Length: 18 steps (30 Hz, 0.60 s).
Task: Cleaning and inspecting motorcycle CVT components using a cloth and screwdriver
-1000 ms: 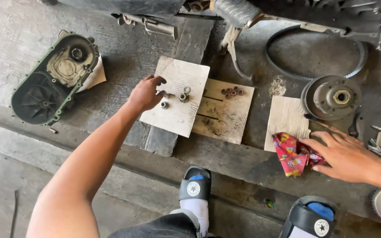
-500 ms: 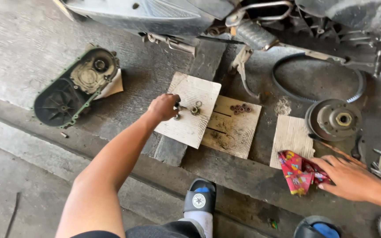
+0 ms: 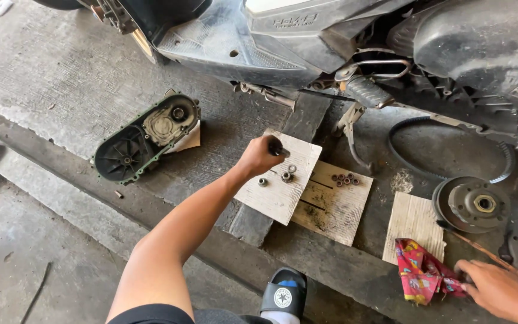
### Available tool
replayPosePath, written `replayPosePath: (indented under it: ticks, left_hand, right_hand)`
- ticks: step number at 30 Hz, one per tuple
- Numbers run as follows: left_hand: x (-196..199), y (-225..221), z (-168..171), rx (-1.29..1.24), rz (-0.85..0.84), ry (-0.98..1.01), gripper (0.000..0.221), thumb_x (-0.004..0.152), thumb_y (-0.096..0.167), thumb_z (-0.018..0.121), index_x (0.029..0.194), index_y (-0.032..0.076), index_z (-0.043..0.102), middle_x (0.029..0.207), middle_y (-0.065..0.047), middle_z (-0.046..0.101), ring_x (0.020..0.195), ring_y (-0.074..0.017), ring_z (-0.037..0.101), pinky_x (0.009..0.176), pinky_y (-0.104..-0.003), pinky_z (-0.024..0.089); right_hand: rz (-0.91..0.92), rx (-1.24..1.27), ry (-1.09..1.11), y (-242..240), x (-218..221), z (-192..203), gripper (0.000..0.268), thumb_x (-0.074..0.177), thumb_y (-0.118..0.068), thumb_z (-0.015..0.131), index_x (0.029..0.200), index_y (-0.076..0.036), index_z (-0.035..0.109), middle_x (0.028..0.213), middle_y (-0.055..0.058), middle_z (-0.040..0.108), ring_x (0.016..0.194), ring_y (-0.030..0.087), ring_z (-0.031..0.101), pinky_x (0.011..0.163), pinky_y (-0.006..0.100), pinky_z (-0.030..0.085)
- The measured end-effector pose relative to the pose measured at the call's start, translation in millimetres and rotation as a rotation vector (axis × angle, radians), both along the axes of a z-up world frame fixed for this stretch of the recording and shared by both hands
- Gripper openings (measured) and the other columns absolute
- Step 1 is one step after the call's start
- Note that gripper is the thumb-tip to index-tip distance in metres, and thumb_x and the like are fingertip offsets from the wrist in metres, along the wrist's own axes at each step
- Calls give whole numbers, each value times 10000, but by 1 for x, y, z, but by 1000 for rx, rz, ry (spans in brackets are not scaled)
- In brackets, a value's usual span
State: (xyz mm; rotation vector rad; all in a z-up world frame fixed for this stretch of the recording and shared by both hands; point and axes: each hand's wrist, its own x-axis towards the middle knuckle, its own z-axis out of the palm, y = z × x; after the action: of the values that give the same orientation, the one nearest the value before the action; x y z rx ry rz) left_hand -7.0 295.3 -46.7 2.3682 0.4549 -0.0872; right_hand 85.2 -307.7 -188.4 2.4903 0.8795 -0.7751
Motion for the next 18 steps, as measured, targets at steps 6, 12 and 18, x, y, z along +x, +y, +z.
replayPosePath:
  ticks: [6,12,18]
  left_hand:
    - [19,-79,38,-466,42,-84,282,826,121,730,1072,8,650,958,-99,697,826,-200,674,759,-295,620]
    - [32,-150,46,-1046,55,-74,368,937,180,691,1090,-138,587,886,-242,700,672,-336,734,535,-383,618]
    - [28,-189,56,-1077,67,129,389,891,151,713,1183,-65,574,1088,-187,674,839,-279,698,775,-403,647]
  right_hand:
    - [-116,-66,160,14,15,-7,611,903,-659,603,1404,-372,403,1209,-218,790,1026,-1,822,930,298,595]
    - [-298,59,181,15,10,-26,326,899,-455,634,1204,-346,673,954,-204,879,818,11,826,771,198,616]
    - [-175,71,150,-23,18,-91,743,774,-555,777,1377,-253,465,1136,-62,816,1055,154,815,913,337,630]
